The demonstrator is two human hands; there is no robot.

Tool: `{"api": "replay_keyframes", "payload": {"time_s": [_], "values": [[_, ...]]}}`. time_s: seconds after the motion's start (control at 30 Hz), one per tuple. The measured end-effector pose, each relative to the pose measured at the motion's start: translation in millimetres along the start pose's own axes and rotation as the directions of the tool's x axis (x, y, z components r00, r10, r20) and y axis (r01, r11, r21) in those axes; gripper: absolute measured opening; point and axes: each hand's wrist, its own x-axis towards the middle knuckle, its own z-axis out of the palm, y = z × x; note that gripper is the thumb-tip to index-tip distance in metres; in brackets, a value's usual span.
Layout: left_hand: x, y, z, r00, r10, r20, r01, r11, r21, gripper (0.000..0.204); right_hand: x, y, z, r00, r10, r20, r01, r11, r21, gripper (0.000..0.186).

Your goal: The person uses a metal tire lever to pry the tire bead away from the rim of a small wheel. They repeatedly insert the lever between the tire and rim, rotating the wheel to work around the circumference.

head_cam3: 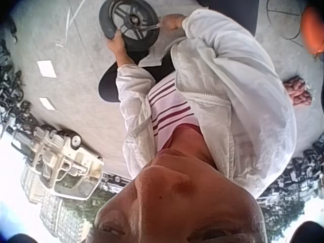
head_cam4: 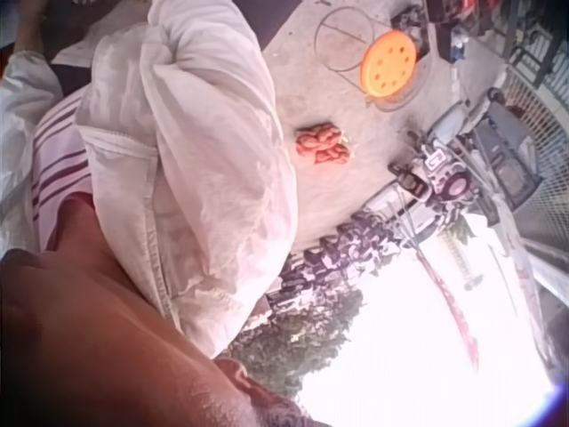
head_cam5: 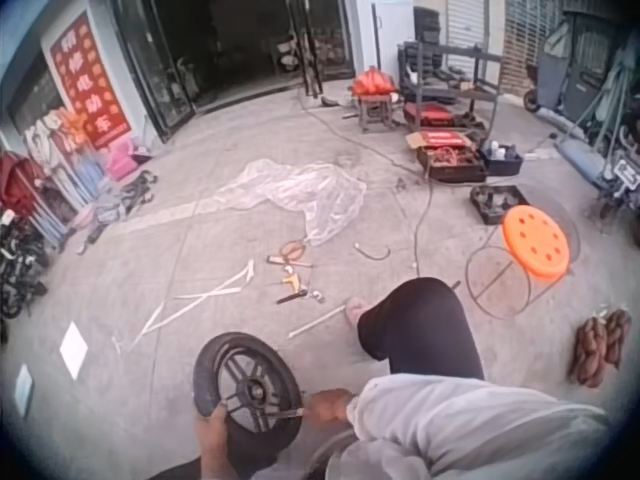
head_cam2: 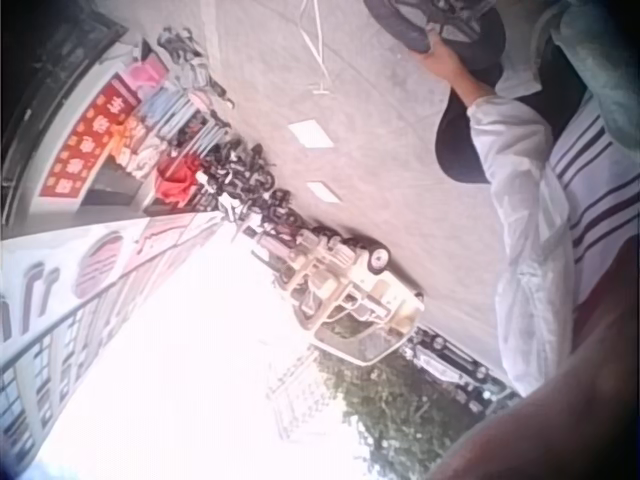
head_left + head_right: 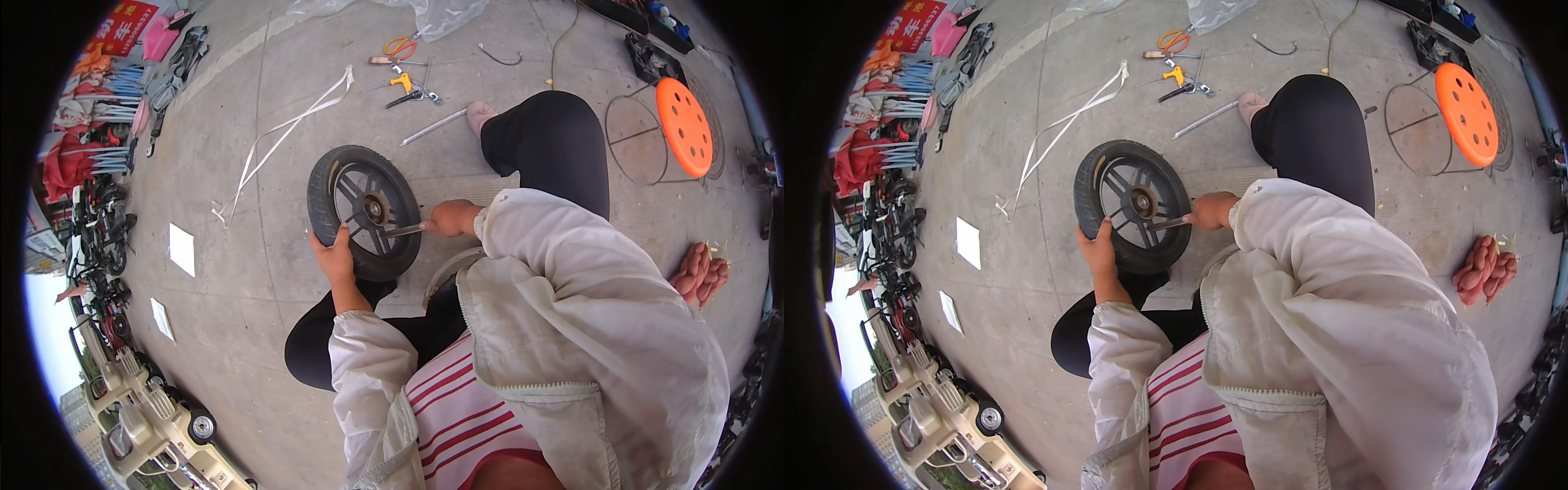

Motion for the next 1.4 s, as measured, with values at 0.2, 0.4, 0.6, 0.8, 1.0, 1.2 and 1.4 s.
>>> {"api": "replay_keyframes", "payload": {"time_s": [0.2,0.4,0.6,0.8,1.0,1.2,1.4], "values": [[-1.6,2.7,-5.6,0.997,-0.08,0.016,0.08,0.996,-0.033,0.075,-6.0,18.5,1.8,0.998,0.065,-0.027,-0.07,0.967,-0.243,0.055],[-5.0,10.6,-4.3,0.998,-0.035,0.046,0.033,0.998,0.062,0.065,-5.7,14.4,-4.3,0.981,0.161,-0.111,-0.17,0.982,-0.085,0.054],[-7.3,11.2,-7.7,0.996,-0.047,0.069,0.043,0.997,0.07,0.061,-6.7,10.7,-5.8,0.976,0.157,-0.153,-0.168,0.984,-0.059,0.054],[-11.1,23.4,-5.6,0.975,-0.19,0.113,0.197,0.979,-0.047,0.051,-1.2,9.7,2.5,0.96,0.05,-0.277,-0.044,0.999,0.027,0.048],[-8.8,21.4,-8.0,0.97,-0.22,0.105,0.212,0.973,0.086,0.055,3.6,9.1,6.5,0.912,-0.146,-0.384,0.231,0.955,0.187,0.036],[-15.0,16.3,-2.0,0.998,-0.033,0.055,0.024,0.989,0.148,0.071,7.9,2.2,5.3,0.86,-0.117,-0.497,0.361,0.827,0.431,0.025],[-7.1,-4.6,-8.5,1.0,-0.03,0.005,0.027,0.96,0.278,0.065,10.4,-10.0,-4.8,0.833,0.03,-0.553,0.378,0.699,0.607,0.025]]}}
